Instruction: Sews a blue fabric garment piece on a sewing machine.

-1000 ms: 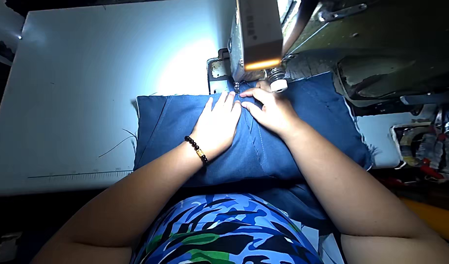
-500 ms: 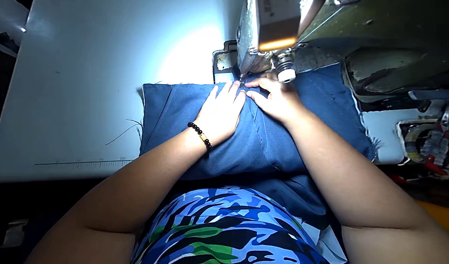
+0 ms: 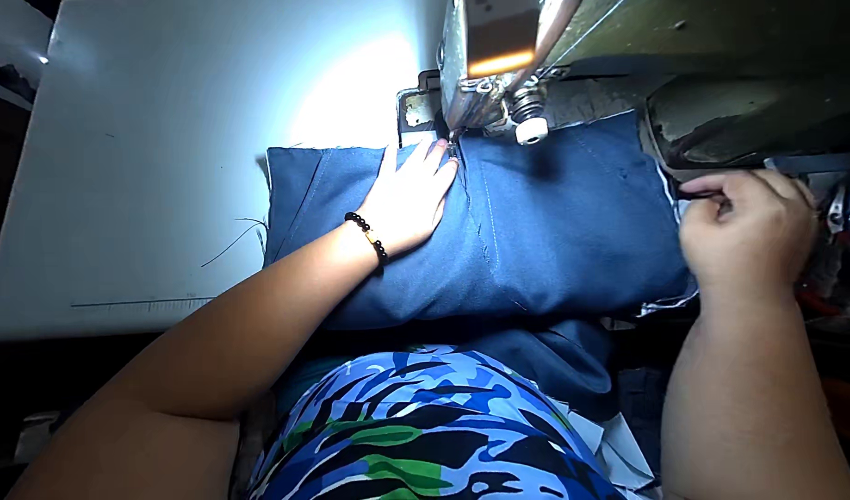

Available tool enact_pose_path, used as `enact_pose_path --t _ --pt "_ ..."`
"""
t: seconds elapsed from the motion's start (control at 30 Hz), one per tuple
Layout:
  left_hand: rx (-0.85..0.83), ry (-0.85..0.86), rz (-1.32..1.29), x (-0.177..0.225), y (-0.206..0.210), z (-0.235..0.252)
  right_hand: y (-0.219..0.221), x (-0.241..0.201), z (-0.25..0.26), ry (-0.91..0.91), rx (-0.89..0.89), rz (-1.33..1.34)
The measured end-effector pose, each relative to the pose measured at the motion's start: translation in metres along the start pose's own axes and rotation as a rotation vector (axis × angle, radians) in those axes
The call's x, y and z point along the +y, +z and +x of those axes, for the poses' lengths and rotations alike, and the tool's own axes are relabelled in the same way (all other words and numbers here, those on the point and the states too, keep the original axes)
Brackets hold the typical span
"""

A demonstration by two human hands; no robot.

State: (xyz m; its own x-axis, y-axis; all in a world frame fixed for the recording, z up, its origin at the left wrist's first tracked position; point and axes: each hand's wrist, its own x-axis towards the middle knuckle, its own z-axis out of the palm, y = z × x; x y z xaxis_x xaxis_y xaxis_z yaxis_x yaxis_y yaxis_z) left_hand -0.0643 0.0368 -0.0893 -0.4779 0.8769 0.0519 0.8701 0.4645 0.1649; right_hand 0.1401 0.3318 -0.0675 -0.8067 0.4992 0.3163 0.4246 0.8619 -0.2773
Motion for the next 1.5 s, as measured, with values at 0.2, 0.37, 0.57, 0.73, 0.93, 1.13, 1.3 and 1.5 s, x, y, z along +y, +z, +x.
enact_pose_path --t 0.2,0.37,0.57,0.73,0.93,1.13,1.3,1.5 --pt "0.117 0.373 -0.155 -0.011 -0.001 -0.013 0.005 0.045 -0.001 0.106 -0.177 -0.145" --pt "-0.124 0.138 -0.234 0.015 -0.028 -0.031 0.003 0.065 0.009 0.035 -0.155 -0.007" --pt "-0.261 0.067 -0.228 0.028 -0.041 -0.040 0.005 0.061 0.005 -0.155 -0.040 -0.103" --pt "-0.213 0.072 -0.216 0.036 -0.037 -0.063 -0.023 0.019 -0.035 0.139 0.109 0.004" --pt "-0.042 -0.131 -0.388 0.070 -0.023 -0.065 0.018 -0.130 -0.032 -0.433 0.041 0.472" --pt "0.057 -0.164 -0.293 0.078 0.008 -0.077 0.048 -0.169 0.023 -0.190 -0.336 0.172" --pt "0.105 -0.005 -0.242 0.056 0.013 -0.084 0.055 -0.156 -0.049 -0.164 -0.177 0.570" --pt "0.060 0.136 -0.220 0.045 0.013 -0.084 0.061 -0.128 -0.058 -0.148 -0.106 0.897"
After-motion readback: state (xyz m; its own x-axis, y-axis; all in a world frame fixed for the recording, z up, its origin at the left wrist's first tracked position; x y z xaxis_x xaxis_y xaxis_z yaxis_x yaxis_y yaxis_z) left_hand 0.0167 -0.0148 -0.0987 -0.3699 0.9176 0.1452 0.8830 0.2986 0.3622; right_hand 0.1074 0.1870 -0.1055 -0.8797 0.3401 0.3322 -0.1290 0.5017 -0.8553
